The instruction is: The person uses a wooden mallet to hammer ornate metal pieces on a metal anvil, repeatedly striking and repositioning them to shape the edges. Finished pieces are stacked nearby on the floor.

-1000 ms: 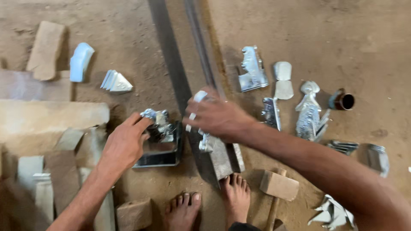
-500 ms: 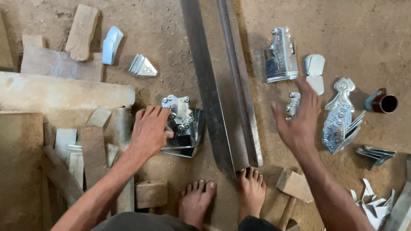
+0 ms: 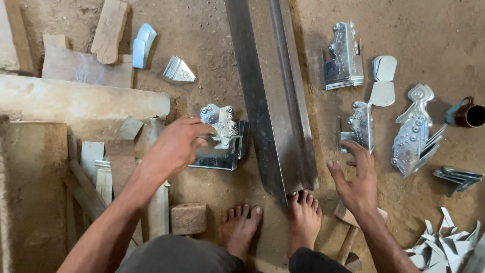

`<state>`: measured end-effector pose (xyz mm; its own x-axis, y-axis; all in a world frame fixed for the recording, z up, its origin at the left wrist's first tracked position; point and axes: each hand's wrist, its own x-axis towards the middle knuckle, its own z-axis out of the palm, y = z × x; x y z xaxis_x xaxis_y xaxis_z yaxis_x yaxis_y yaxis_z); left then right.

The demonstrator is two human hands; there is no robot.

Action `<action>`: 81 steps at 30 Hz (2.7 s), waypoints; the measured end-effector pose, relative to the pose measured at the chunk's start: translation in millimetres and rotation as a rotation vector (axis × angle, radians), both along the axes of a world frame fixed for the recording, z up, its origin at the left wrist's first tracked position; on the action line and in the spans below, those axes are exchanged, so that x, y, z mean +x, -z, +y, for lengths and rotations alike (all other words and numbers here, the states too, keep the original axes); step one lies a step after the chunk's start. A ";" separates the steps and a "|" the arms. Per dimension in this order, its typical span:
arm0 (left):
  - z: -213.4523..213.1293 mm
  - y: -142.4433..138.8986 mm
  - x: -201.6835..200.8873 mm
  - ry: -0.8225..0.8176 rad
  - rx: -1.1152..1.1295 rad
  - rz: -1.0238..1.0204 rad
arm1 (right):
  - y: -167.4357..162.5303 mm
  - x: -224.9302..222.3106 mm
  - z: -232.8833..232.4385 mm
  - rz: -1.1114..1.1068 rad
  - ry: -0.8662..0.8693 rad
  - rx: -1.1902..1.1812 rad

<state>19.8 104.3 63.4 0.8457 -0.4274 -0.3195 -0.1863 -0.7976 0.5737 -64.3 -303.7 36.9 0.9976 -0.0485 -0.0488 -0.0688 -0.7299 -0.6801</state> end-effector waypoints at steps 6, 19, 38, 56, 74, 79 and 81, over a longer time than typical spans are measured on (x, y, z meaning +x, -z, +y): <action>-11.2 27.0 -3.4 -0.163 0.042 -0.161 | 5.5 -8.3 3.4 0.024 -0.020 0.048; -19.1 -48.7 4.3 -0.137 0.082 0.044 | -17.2 1.4 29.7 0.240 -0.130 0.470; -118.8 61.4 -51.7 -0.682 -1.241 0.504 | 10.9 50.2 59.5 0.540 0.028 1.030; -127.3 41.2 -47.3 -0.828 -1.304 0.648 | 8.3 64.0 60.1 0.587 0.036 0.989; -127.8 13.9 -30.7 -0.735 -0.508 -0.043 | -8.4 137.0 114.3 0.222 -0.183 0.058; -154.7 4.3 19.4 -0.415 0.032 -0.302 | -1.1 130.2 114.1 0.046 -0.231 0.104; -161.9 3.5 25.6 -0.464 -0.057 -0.289 | 2.4 127.4 116.0 0.005 -0.205 0.097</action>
<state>45.4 -57.6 59.9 0.9994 0.0010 -0.0338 0.0209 -0.8027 0.5960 63.1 -187.7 34.5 0.9859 0.1600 -0.0486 0.0704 -0.6605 -0.7476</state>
